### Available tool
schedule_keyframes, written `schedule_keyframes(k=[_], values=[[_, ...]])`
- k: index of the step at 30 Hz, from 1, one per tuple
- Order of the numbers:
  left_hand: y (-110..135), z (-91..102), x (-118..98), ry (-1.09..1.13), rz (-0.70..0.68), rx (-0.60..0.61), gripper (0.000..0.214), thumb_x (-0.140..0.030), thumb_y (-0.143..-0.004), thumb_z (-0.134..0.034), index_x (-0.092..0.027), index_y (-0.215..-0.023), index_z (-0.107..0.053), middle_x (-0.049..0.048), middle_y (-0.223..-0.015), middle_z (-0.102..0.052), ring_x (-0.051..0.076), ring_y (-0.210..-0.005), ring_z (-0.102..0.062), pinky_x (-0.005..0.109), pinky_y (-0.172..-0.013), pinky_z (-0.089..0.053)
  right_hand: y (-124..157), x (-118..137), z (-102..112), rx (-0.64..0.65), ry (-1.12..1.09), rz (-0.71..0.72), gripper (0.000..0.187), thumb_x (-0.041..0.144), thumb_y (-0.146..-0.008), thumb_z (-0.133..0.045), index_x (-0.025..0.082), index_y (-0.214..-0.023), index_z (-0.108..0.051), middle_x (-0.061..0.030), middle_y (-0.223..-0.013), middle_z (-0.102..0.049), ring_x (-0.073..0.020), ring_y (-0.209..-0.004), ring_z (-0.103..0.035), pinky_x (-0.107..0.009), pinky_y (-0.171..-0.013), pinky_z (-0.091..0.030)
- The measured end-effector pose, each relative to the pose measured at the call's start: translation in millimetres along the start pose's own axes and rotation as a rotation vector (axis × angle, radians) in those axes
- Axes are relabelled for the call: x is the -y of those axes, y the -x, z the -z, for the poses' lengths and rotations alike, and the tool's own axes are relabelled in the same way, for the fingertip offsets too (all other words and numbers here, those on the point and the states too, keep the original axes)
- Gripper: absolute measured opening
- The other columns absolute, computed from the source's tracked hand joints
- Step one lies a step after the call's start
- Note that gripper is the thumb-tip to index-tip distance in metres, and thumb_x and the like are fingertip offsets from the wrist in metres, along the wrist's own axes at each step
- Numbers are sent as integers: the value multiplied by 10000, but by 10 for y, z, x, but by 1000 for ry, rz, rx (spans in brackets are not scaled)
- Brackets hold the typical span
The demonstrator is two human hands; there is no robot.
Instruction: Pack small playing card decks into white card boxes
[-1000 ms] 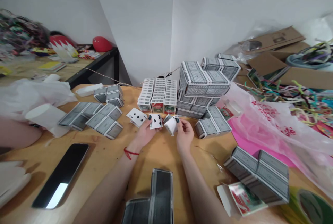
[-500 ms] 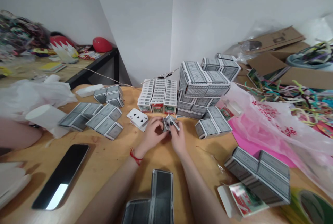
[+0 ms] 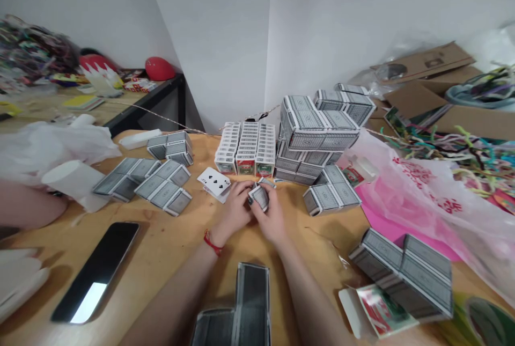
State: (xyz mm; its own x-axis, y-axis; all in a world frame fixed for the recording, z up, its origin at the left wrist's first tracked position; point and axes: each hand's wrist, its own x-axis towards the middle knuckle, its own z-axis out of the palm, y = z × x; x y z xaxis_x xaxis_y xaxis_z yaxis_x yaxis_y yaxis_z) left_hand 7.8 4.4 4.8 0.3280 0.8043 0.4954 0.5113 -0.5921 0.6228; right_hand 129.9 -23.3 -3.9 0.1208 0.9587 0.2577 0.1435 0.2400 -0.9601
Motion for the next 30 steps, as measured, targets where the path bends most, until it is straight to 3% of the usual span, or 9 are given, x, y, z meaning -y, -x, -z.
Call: schedule_keyframes(k=[8, 22, 30], values=[[-18, 77, -97, -48, -18, 8, 46, -211, -688, -590, -181, -680, -555, 69, -1095, -518, 245, -1027, -420, 425, -878, -371, -14, 25, 2, -53, -94, -14, 388, 393, -840, -417, 258, -1203, -439, -42, -1239, -478, -191, -1164, -415, -383, -1018, -274], [28, 40, -127, 11, -71, 88, 30, -145, -676, -547, -172, -662, -541, 95, -1159, -480, 209, -937, -498, 368, -779, -440, 1, -48, -5, -41, -65, -52, 398, 442, -848, -368, 243, -1178, -467, -46, -1216, -490, -191, -1157, -414, -386, -1026, -262], [-17, 62, -136, -115, -115, 77, 68, -173, -697, -571, -199, -759, -586, 71, -1136, -496, 261, -1108, -384, 462, -923, -355, -16, -76, -13, -113, -34, -67, 383, 419, -843, -381, 241, -1168, -478, -49, -1215, -493, -189, -1146, -420, -388, -1020, -267]])
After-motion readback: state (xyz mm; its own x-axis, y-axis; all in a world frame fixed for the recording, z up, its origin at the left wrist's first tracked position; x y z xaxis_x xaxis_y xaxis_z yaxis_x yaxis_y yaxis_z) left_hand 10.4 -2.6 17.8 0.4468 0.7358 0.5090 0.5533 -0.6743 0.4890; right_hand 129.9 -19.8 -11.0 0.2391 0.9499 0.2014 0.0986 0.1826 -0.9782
